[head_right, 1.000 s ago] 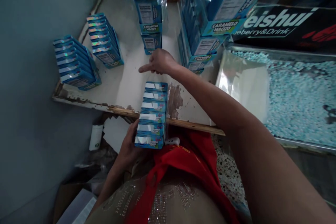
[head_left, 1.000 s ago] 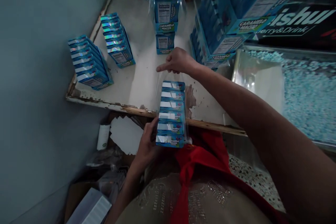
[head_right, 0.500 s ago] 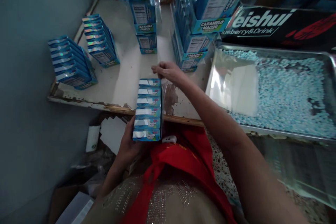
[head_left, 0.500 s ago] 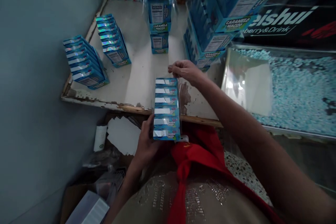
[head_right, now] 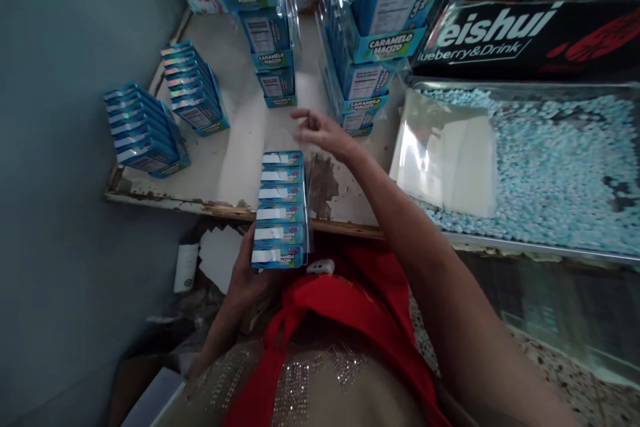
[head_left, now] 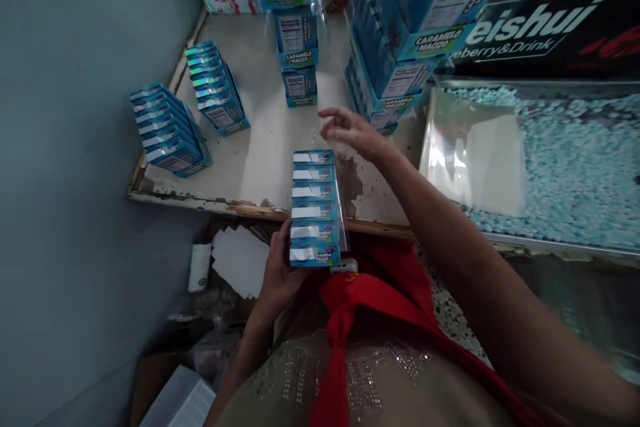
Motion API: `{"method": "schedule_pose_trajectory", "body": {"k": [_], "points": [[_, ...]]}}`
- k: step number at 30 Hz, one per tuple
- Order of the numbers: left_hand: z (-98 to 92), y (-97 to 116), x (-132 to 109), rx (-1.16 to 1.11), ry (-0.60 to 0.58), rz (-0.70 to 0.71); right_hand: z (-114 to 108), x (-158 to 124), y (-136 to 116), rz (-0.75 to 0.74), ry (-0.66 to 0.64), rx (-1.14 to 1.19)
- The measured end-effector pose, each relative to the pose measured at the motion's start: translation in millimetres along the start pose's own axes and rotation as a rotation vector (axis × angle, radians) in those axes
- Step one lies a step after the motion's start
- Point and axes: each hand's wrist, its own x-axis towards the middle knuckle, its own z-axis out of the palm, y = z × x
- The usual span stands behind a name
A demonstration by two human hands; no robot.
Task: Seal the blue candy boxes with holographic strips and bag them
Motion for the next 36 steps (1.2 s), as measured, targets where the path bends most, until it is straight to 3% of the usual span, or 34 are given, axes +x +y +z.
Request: {"method": "schedule_pose_trajectory", "body": {"k": [5, 11, 14, 17, 21, 23, 25, 28, 31, 33, 36], "points": [[0.5, -4, 0, -0.013, 0.0, -0.037, 8, -15, 15, -0.067, 0.069, 0.018], [1.3, -2, 0, -0.05, 0.006, -0.055, 21, -4, 16, -0.1, 0.307, -0.399], [0.8, -2, 1, -0.037, 0.013, -0.018, 14, -4, 11, -0.114, 0.375, -0.345], [-0.5, -1, 2, -0.021, 0.022, 0.014, 7, -5, 9, -0.165, 0.305, -0.203], [-0.9, 2, 2, -0.043, 0.02, -0.033, 11, 6, 13, -0.114, 0.045, -0.08], [3.0, 5, 3, -0.079, 0.026, -0.065, 15, 10, 11, -0.104, 0.066, -0.127], [10.8, 6, 4, -0.112, 0.056, -0.07, 17, 3, 3, -0.146, 0.188, -0.245], [23.2, 5, 7, -0.134, 0.106, -0.066, 13, -45, -21, -0.343, 0.309, -0.404], [23.6, -3, 7, -0.073, 0.123, -0.061, 10, -133, -39, -0.404, 0.47, -0.511], [16.5, -10, 7, -0.005, 0.133, -0.005, 14, -191, -34, -0.251, 0.426, -0.465], [7.0, -22, 10, 0.04, 0.094, 0.09, 30, -244, -9, -0.041, 0.107, -0.331]]}}
